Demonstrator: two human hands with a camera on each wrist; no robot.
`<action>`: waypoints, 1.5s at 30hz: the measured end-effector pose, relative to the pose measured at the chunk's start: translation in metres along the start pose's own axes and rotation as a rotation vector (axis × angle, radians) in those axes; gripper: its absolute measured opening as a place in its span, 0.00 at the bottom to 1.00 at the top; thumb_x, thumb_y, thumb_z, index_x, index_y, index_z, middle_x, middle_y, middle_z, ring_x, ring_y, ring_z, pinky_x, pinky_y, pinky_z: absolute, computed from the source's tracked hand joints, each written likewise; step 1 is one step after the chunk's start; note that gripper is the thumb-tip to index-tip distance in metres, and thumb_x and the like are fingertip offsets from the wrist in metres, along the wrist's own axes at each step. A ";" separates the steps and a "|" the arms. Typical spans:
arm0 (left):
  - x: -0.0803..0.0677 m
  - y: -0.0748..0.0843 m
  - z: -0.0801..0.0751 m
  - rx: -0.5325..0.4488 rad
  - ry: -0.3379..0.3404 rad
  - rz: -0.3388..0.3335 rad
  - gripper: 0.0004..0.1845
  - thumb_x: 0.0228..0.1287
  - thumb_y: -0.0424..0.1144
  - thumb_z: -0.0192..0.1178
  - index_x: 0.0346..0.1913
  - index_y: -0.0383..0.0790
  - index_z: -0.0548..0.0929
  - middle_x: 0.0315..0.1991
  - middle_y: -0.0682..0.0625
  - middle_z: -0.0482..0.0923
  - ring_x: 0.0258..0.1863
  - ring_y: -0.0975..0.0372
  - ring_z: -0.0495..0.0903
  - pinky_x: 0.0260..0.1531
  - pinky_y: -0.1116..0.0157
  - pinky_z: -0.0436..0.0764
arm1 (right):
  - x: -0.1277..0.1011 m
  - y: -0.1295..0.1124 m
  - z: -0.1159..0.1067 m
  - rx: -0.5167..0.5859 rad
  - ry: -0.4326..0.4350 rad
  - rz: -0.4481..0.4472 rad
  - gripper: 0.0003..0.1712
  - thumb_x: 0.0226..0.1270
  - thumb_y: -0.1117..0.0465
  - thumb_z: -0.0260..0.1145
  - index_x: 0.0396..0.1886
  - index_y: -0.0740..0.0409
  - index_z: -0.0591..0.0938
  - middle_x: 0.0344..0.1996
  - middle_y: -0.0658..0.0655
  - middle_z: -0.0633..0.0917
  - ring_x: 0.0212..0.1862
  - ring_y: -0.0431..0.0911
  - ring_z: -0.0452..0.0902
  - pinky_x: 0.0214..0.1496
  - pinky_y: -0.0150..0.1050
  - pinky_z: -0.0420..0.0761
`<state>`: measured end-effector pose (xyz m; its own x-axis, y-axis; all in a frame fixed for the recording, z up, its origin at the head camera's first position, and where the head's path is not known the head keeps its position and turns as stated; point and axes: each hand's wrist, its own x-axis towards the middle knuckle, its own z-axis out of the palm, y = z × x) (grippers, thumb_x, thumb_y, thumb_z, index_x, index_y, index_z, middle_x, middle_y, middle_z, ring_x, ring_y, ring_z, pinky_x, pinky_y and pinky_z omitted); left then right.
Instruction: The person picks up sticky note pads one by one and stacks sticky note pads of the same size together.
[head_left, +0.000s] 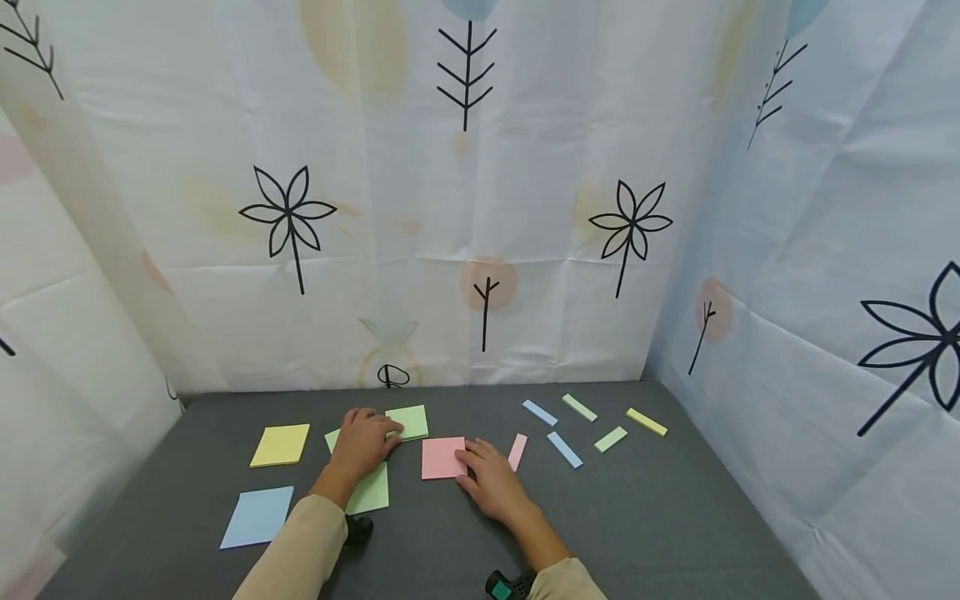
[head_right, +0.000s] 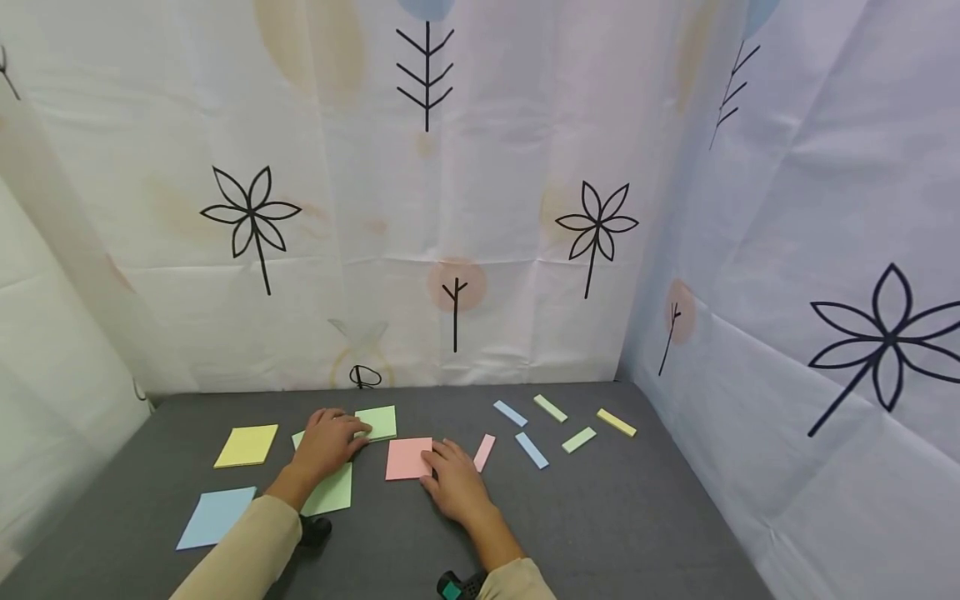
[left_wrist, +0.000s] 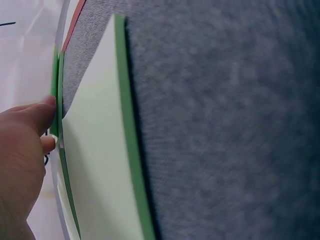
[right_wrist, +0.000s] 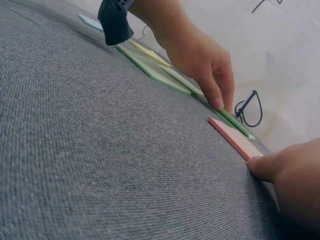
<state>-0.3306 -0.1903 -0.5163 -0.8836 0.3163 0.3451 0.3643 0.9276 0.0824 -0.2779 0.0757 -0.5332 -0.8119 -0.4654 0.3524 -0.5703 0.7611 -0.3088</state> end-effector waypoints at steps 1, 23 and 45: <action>0.000 0.000 0.000 0.007 0.002 0.002 0.11 0.62 0.46 0.65 0.46 0.52 0.88 0.47 0.50 0.84 0.55 0.49 0.73 0.61 0.42 0.60 | 0.000 0.000 0.000 0.000 0.001 -0.001 0.22 0.66 0.58 0.66 0.59 0.60 0.80 0.60 0.60 0.77 0.65 0.56 0.68 0.66 0.52 0.65; 0.004 -0.008 0.003 -0.089 -0.016 -0.085 0.17 0.64 0.49 0.64 0.52 0.47 0.85 0.54 0.43 0.78 0.57 0.43 0.69 0.56 0.40 0.63 | 0.000 -0.002 0.000 -0.002 0.006 -0.005 0.22 0.66 0.58 0.66 0.58 0.59 0.80 0.60 0.60 0.78 0.65 0.56 0.68 0.65 0.51 0.66; 0.005 -0.019 -0.002 -0.261 -0.145 -0.321 0.37 0.58 0.59 0.65 0.64 0.38 0.74 0.67 0.32 0.62 0.67 0.36 0.52 0.60 0.34 0.48 | 0.000 -0.004 -0.002 -0.005 -0.004 0.026 0.22 0.66 0.58 0.66 0.59 0.58 0.80 0.60 0.59 0.78 0.66 0.55 0.67 0.66 0.52 0.66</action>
<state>-0.3412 -0.2068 -0.5140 -0.9896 0.0615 0.1303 0.1097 0.9080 0.4043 -0.2754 0.0735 -0.5302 -0.8268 -0.4477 0.3405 -0.5487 0.7753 -0.3130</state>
